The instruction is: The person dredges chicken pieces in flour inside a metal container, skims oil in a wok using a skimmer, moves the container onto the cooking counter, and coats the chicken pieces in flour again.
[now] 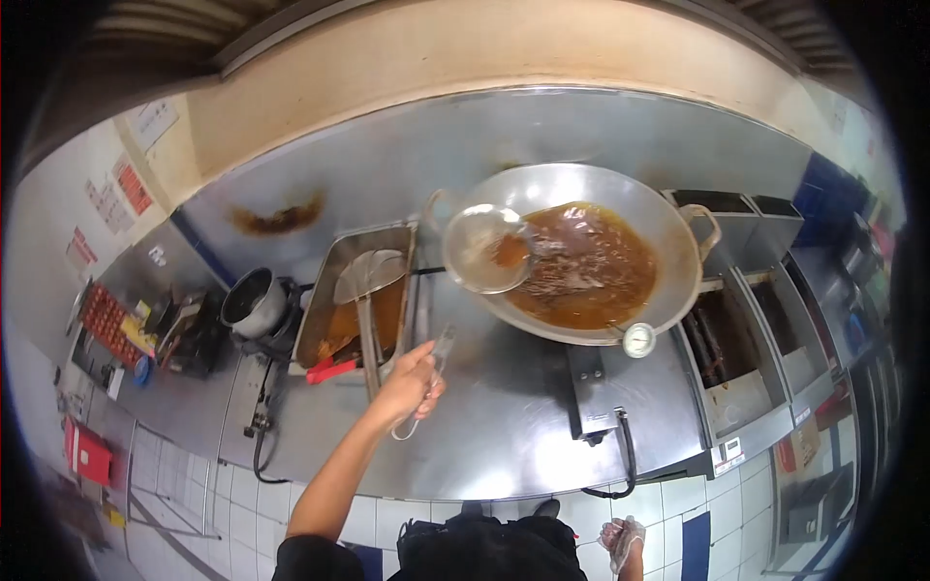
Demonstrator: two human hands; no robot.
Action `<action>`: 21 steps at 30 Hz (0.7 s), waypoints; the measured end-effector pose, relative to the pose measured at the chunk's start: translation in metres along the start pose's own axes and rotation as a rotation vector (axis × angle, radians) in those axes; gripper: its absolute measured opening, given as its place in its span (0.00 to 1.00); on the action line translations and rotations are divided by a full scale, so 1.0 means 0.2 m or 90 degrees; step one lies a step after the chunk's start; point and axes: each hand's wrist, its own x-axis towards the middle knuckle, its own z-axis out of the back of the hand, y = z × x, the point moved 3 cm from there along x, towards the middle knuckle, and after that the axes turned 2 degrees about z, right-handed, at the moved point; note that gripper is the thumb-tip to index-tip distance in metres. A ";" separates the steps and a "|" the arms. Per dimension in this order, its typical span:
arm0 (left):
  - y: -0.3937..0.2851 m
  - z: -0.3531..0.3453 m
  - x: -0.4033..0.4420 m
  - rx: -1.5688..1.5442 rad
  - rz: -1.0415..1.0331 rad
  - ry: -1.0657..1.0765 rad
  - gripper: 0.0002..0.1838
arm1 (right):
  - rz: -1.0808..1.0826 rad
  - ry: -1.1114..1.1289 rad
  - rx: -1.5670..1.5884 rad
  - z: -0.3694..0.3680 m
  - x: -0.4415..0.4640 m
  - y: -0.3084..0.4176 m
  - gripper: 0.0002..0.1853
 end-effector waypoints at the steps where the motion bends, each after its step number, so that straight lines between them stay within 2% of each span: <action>1: -0.03 0.00 -0.02 0.003 -0.036 0.051 0.25 | -0.031 0.092 0.043 -0.01 0.00 -0.04 0.18; 5: -0.05 0.10 -0.04 -0.127 -0.027 0.062 0.26 | -0.014 0.006 0.022 -0.14 -0.05 -0.20 0.22; 8: -0.04 0.26 -0.07 -0.195 -0.054 0.090 0.26 | -0.018 0.084 0.028 -0.18 -0.07 -0.29 0.23; 10: -0.03 0.40 -0.15 -0.197 -0.088 0.017 0.25 | -0.006 0.054 -0.002 -0.25 -0.13 -0.34 0.23; 11: -0.03 0.47 -0.21 -0.195 -0.081 -0.068 0.25 | 0.007 0.023 -0.025 -0.27 -0.16 -0.37 0.23; 12: 0.00 0.54 -0.22 -0.195 -0.078 -0.073 0.25 | 0.003 0.024 -0.028 -0.28 -0.14 -0.40 0.23; 14: 0.07 0.72 -0.28 -0.112 -0.172 -0.142 0.24 | -0.039 0.030 -0.035 -0.26 -0.04 -0.47 0.20; 16: 0.18 0.88 -0.34 -0.041 -0.176 -0.199 0.23 | -0.037 0.007 -0.058 -0.30 -0.04 -0.50 0.20; 18: 0.38 1.08 -0.34 0.269 -0.273 -0.489 0.22 | -0.009 0.023 -0.078 -0.35 -0.05 -0.52 0.21; 19: 0.39 1.08 -0.41 0.494 -0.327 -0.590 0.23 | 0.002 0.011 -0.108 -0.37 -0.04 -0.53 0.20; 21: 0.54 1.13 -0.46 0.513 -0.154 -0.603 0.26 | -0.002 0.017 -0.109 -0.40 -0.06 -0.54 0.20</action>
